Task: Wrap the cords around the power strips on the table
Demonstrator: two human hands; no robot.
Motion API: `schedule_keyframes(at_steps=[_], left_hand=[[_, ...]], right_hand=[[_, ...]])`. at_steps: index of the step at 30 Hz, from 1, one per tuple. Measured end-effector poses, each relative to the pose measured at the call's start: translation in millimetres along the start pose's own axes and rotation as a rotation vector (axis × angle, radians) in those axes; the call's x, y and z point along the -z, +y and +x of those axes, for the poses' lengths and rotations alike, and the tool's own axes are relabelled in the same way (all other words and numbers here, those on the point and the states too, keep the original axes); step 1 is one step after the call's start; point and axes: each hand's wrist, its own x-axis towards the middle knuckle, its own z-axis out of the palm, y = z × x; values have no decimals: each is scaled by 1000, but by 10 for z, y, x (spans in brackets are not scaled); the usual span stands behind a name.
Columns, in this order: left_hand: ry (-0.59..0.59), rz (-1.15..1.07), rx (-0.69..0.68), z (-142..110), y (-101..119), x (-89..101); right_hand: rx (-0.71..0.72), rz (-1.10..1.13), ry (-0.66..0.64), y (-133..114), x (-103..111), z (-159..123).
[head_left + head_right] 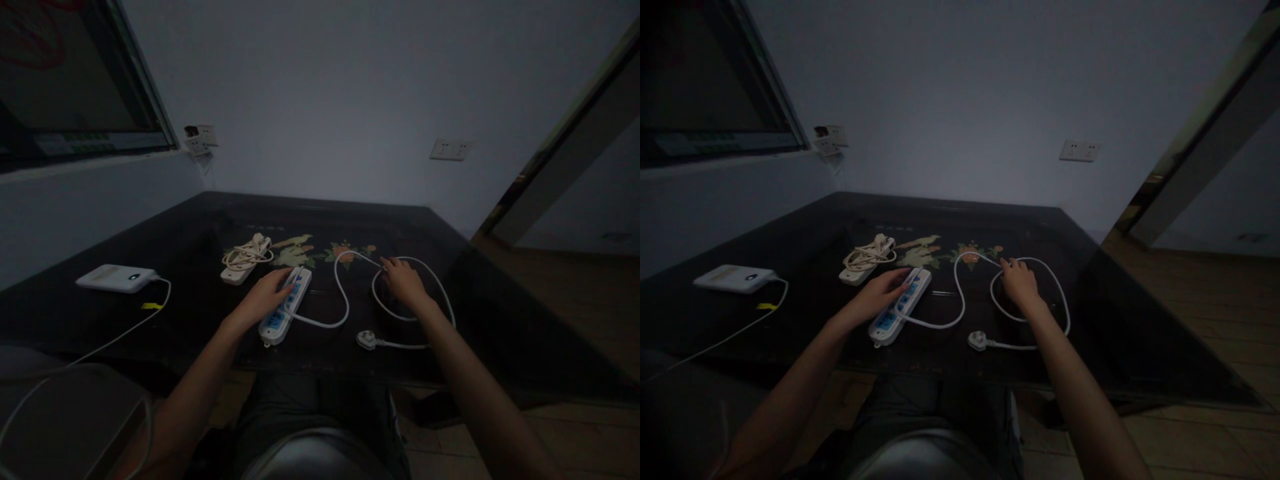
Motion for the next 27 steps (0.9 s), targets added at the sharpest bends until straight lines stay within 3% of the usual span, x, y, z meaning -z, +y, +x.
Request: schedule_keyframes(at_steps=[3,6,9,13,19,23,27], left_hand=[[45,46,-173,-116,341,-87],[-154,115,-339,-271,699,-248],[-231,285,-353,-320,893,-447],[-279,415,-228,-249,873,-617],[-346,407,-123,-237,769,-692],[-352,365,-130,-237,744,-724],[-344,330,-154,-236,733,-696]], right_hand=[[115,17,71,-93,62,-17],[35,-2,36,-111,133,-28],[-83,-31,-26,-36,191,-112],[-117,-28,-5,42,182,-428],[5,39,109,22,13,-974],[-113,160,261,208,-36,-1204],[-241,219,313,483,-56,-1430]])
